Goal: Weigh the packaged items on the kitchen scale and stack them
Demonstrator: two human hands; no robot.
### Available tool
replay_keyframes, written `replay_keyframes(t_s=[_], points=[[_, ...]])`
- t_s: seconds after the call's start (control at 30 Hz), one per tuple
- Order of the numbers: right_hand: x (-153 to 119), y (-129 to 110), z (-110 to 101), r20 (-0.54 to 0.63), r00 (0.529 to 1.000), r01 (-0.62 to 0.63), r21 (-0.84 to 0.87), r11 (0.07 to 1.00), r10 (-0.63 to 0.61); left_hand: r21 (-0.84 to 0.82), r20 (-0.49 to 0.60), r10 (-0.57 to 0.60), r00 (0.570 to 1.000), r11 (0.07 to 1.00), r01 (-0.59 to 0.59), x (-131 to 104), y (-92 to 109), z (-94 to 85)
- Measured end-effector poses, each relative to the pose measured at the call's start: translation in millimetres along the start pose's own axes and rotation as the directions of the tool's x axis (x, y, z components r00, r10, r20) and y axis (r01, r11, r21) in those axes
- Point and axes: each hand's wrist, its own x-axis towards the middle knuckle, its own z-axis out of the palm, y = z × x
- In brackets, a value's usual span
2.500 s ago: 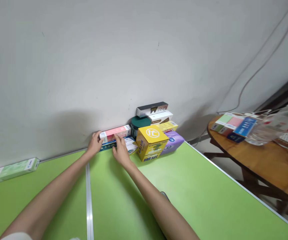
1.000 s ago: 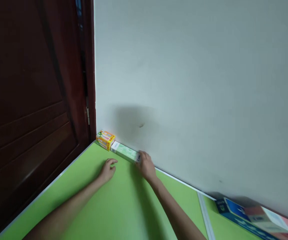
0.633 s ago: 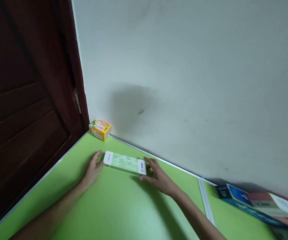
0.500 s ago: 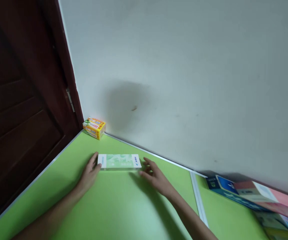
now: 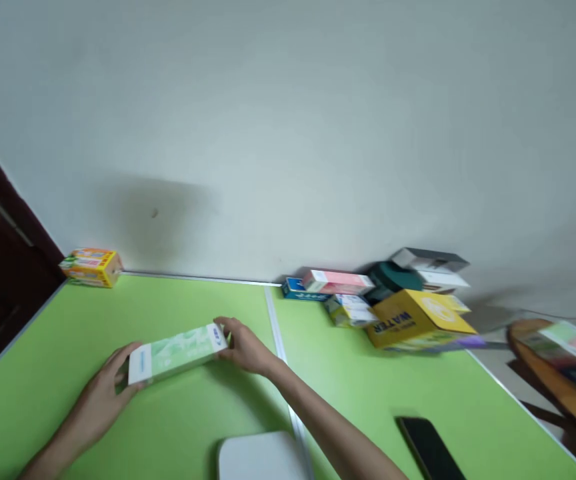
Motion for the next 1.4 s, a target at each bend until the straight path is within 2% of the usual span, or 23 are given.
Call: replay_keyframes(t_s=[0.07,0.2,0.3,0.43,0.53,0.63,0.7,0.77,0.87,0.93,1.0,1.07,1.17,1.23,1.27,1.3,1.37,1.4], points=[[-48,-4,-20,0.024,1.0,-0.015,0.008,1.0,0.015,0.045,0.074,0.01,0.997,0.999,-0.013,-27,13,11.8],[-140,-6,-48,0.023,0.997,-0.077,-0.016,0.997,0.077,0.209,0.162,0.157,0.974,0.959,-0.19,-83,42,39.2],[-190,7,-47,-0.001,0.991,-0.132,-0.064,0.989,0.132,0.301,0.212,0.189,0.959,0.921,-0.248,-115,48,65.5],[-228,34,-29,0.02,0.985,-0.167,-0.072,0.983,0.169,0.331,0.255,0.122,0.959,0.921,-0.206,-147,34,94.8],[-244,48,-28,-0.001,0.989,-0.148,-0.047,0.988,0.148,0.353,0.162,0.052,0.985,0.929,-0.107,-161,29,94.0],[-257,58,-39,-0.132,0.983,-0.123,0.065,0.99,0.131,0.269,0.035,-0.09,0.995,0.96,0.077,-167,32,75.5],[-259,65,-44,-0.229,0.959,-0.121,0.2,0.972,0.166,0.134,0.032,-0.159,0.987,0.979,0.154,-166,33,64.0],[-255,70,-42,-0.259,0.938,-0.143,0.316,0.938,0.231,0.036,0.068,-0.194,0.979,0.981,0.192,-160,30,60.1],[-242,71,-25,-0.166,0.944,-0.194,0.417,0.888,0.284,0.019,0.157,-0.189,0.969,0.982,0.189,-147,25,69.4],[-233,69,-14,-0.085,0.957,-0.201,0.491,0.848,0.276,0.032,0.213,-0.165,0.963,0.986,0.162,-139,24,79.6],[-227,65,-8,-0.055,0.966,-0.18,0.563,0.807,0.253,0.043,0.241,-0.143,0.96,0.99,0.137,-133,28,88.1],[-226,62,-11,-0.097,0.97,-0.12,0.602,0.79,0.221,0.053,0.267,-0.113,0.957,0.993,0.102,-129,38,94.1],[-227,59,-34,-0.216,0.965,0.009,0.592,0.806,0.148,0.039,0.322,-0.025,0.946,0.999,0.013,-119,67,104.2],[-225,59,-60,-0.362,0.925,0.088,0.502,0.861,0.117,0.038,0.303,0.032,0.952,0.998,-0.046,-106,99,115.9],[-222,59,-75,-0.467,0.878,0.12,0.43,0.895,0.107,0.047,0.273,0.053,0.961,0.997,-0.069,-97,119,123.7],[-218,59,-89,-0.589,0.803,0.148,0.347,0.926,0.093,0.059,0.236,0.08,0.969,0.994,-0.096,-86,141,132.9],[-207,60,-114,-0.799,0.599,0.186,0.199,0.962,0.05,0.088,0.168,0.166,0.972,0.979,-0.183,-62,188,154.6],[-200,62,-124,-0.863,0.504,0.204,0.147,0.968,0.025,0.106,0.144,0.225,0.964,0.965,-0.241,-48,211,167.0]])
